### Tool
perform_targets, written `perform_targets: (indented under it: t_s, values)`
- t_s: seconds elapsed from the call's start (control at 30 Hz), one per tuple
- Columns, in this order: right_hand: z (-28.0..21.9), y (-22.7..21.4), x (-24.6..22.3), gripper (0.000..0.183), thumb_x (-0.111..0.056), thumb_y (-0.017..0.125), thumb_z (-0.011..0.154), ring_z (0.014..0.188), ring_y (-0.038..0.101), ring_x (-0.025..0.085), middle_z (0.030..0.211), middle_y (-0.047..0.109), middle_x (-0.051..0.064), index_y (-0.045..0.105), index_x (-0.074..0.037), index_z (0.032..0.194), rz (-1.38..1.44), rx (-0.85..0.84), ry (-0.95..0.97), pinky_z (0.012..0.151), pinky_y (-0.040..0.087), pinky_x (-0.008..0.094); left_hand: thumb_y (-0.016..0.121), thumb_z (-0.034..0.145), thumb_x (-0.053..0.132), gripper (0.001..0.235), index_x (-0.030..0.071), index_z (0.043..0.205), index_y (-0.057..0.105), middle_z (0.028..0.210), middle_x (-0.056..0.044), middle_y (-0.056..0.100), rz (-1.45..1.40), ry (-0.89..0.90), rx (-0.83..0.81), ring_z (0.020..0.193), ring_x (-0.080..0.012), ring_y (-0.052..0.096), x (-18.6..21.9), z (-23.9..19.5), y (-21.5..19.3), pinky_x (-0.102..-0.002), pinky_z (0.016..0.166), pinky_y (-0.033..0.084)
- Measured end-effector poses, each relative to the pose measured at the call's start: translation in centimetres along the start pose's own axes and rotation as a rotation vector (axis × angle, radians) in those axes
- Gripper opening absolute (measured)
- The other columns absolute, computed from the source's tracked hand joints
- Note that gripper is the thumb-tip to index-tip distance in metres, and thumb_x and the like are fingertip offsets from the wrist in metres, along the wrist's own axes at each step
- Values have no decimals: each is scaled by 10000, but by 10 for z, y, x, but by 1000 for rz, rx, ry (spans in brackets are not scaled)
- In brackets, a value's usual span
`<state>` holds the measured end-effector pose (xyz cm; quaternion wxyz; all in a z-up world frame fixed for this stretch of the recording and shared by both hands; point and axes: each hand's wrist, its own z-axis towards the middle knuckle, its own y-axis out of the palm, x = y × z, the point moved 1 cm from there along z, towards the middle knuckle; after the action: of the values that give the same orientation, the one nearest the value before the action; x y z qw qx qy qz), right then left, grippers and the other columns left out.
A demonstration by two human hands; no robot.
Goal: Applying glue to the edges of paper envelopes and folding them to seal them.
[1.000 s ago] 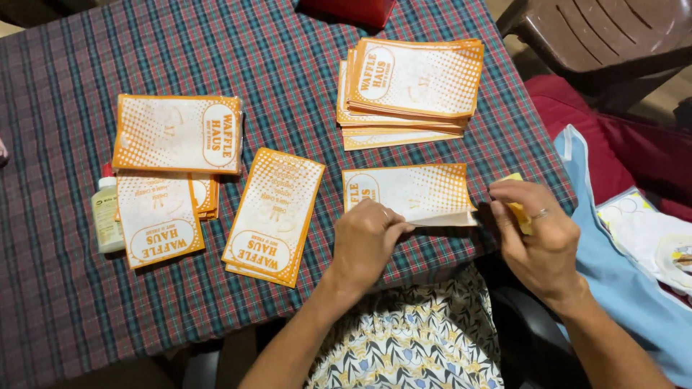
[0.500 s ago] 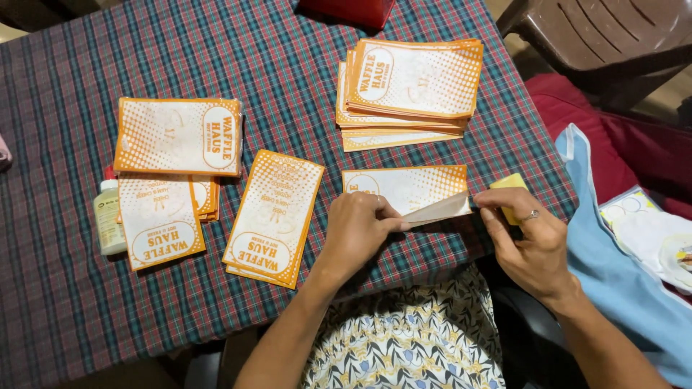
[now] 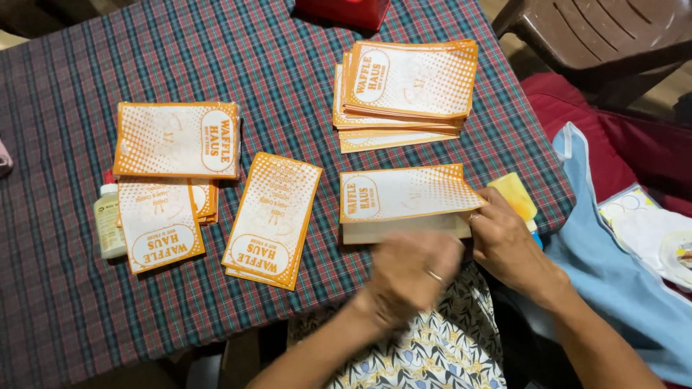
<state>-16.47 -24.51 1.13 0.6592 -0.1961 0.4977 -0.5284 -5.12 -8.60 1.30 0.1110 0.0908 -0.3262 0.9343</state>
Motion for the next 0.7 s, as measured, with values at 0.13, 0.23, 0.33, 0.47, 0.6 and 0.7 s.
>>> perform_targets:
  t_s: [0.13, 0.23, 0.33, 0.47, 0.6, 0.7]
  values:
    - [0, -12, 1, 397, 181, 585, 616, 1068, 557, 395, 1251, 624, 227, 578, 34, 986, 47, -175, 36, 919, 486, 483, 484, 1043, -76, 158, -53, 916, 574, 766, -126, 466, -68, -105, -107, 664, -262, 437, 1, 22, -4, -393, 558, 325]
    - [2, -33, -1, 431, 108, 637, 964, 986, 587, 378, 1143, 706, 182, 678, -55, 1361, -243, 61, 133, 910, 484, 462, 641, 845, -217, 161, -97, 947, 675, 652, -154, 638, -100, -365, -507, 495, -268, 616, -15, 6, 24, -329, 346, 510]
    - [2, -48, 13, 619, -405, 798, 869, 1095, 560, 399, 1251, 670, 148, 704, -94, 1396, -531, -47, 383, 934, 496, 500, 564, 989, -113, 139, -161, 1097, 636, 723, -185, 660, -85, -435, -625, 470, -287, 649, -28, 21, 27, -360, 367, 591]
    - [4, -51, 30, 617, -418, 797, 821, 911, 605, 327, 1088, 625, 149, 651, -99, 1329, -185, -191, 766, 804, 475, 466, 538, 996, -58, 152, -44, 909, 662, 766, -166, 660, -193, -595, -818, 470, -249, 623, -42, 45, 27, -293, 352, 580]
    - [8, -53, 23, 396, -118, 795, 886, 867, 607, 148, 1050, 657, 73, 607, -74, 1230, 424, 189, 881, 715, 527, 259, 569, 878, 23, 295, -77, 1155, 578, 1355, -213, 518, -273, -688, -833, 776, -400, 710, -57, 53, 30, -537, 684, 672]
    - [8, -50, 23, 323, -89, 717, 1009, 928, 554, 82, 1082, 559, 47, 495, -62, 1242, 498, 378, 679, 815, 476, 190, 672, 941, 268, 519, -1, 1358, 521, 1177, -230, 638, -229, -688, -884, 942, -460, 672, -64, 61, 32, -585, 795, 550]
